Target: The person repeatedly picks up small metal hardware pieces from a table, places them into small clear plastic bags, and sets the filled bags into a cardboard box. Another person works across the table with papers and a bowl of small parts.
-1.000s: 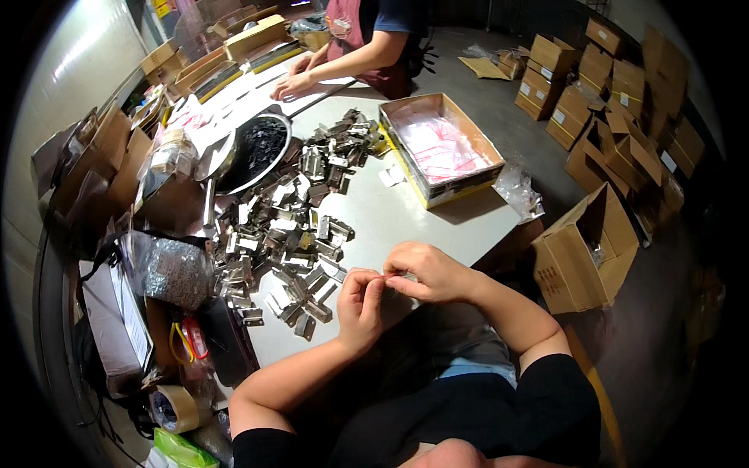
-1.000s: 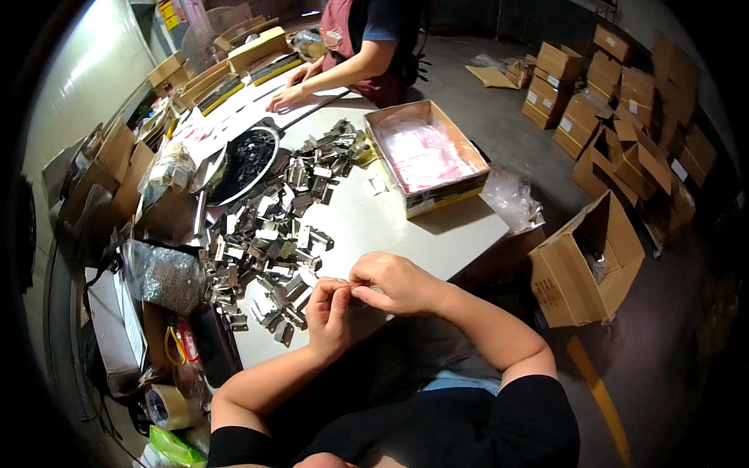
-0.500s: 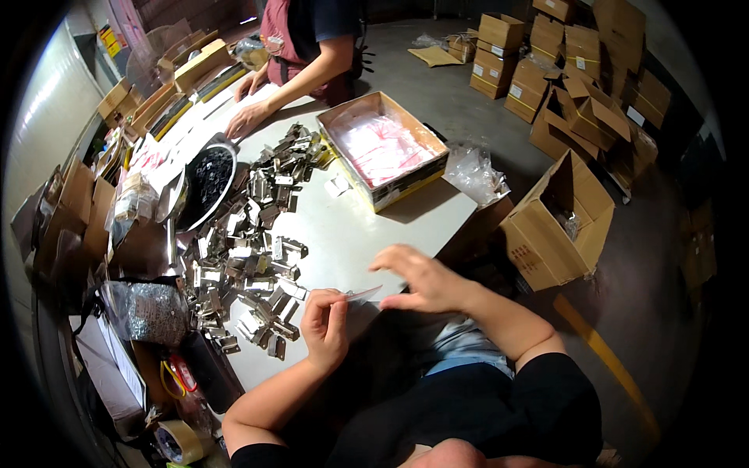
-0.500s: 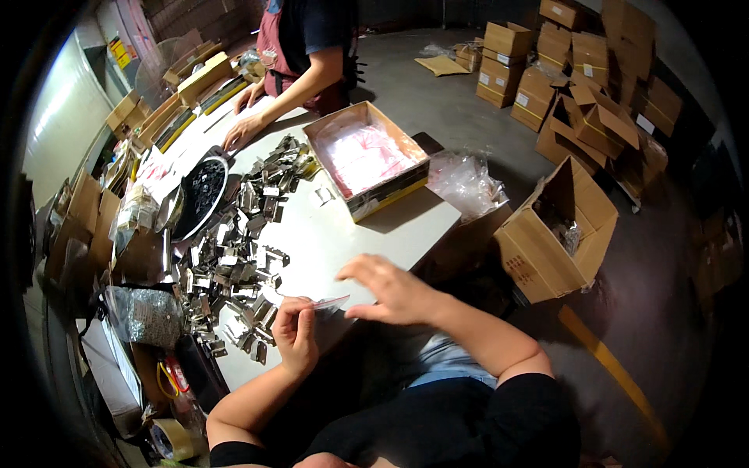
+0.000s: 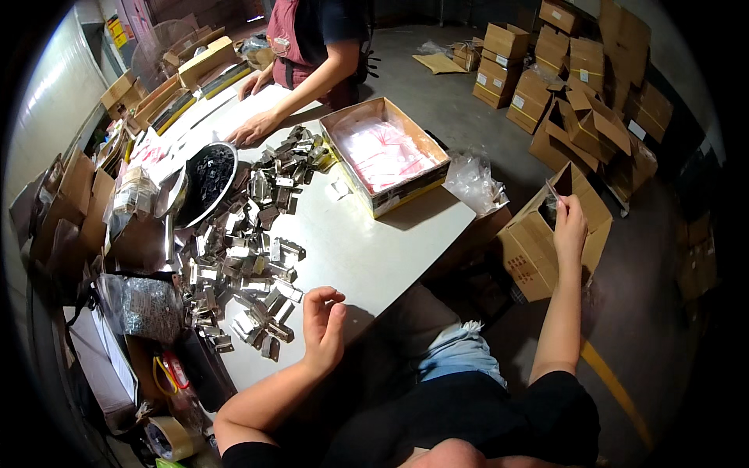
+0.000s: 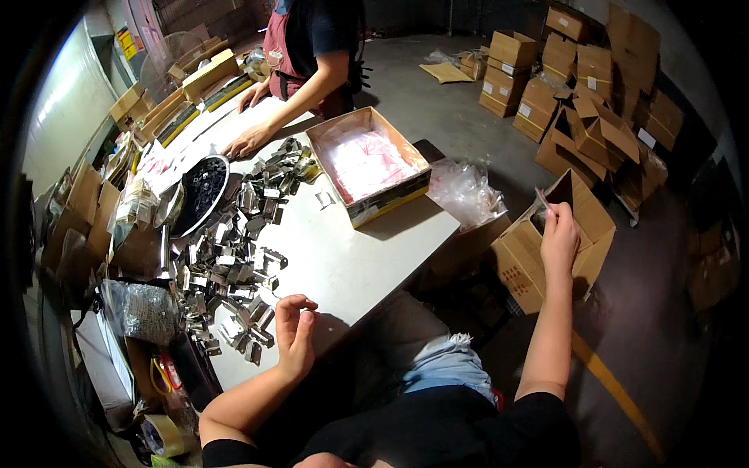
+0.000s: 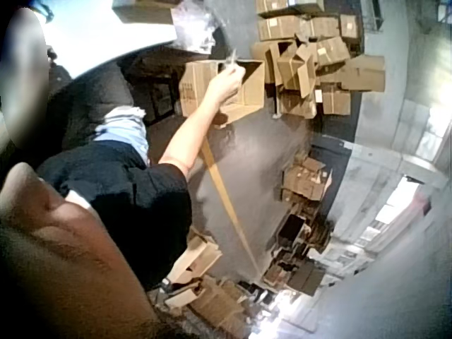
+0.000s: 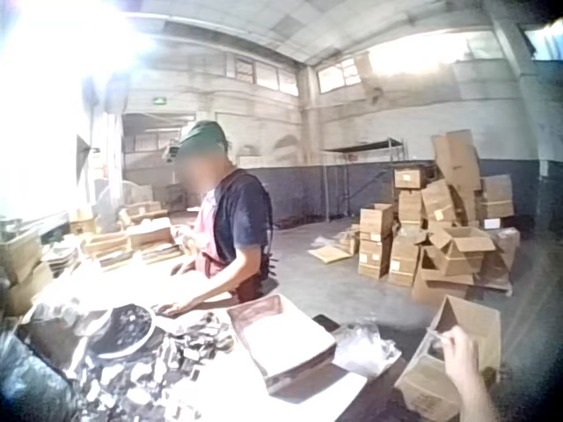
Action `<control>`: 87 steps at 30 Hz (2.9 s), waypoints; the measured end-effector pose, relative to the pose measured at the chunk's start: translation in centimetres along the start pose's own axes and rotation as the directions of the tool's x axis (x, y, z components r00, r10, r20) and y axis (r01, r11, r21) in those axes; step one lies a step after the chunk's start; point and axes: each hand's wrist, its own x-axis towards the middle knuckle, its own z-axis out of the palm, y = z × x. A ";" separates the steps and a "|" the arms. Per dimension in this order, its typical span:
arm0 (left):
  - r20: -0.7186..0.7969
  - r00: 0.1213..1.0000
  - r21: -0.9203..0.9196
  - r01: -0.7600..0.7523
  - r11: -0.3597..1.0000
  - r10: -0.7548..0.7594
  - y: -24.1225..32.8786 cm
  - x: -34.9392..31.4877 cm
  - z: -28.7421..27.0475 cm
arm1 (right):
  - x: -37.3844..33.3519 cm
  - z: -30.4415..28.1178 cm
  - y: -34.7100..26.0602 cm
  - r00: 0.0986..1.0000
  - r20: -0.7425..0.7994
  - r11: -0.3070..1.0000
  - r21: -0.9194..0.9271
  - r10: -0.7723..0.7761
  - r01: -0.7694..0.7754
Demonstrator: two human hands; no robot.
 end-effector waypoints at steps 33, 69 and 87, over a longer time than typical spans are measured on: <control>0.029 0.998 0.059 0.057 0.997 -0.059 -0.5 0.5 -0.2 | 4.2 18.7 -19.1 0.800 0.218 0.783 0.457 -0.559 0.422; 0.327 0.890 0.242 -0.403 0.883 0.317 -0.3 -0.3 0.2 | -4.2 35.1 -36.6 0.660 0.712 0.953 0.045 -0.240 0.298; 0.231 0.971 0.129 -0.101 0.987 0.069 -1.1 1.2 -0.2 | -11.2 16.9 -26.2 0.344 0.412 0.520 0.786 -0.844 0.335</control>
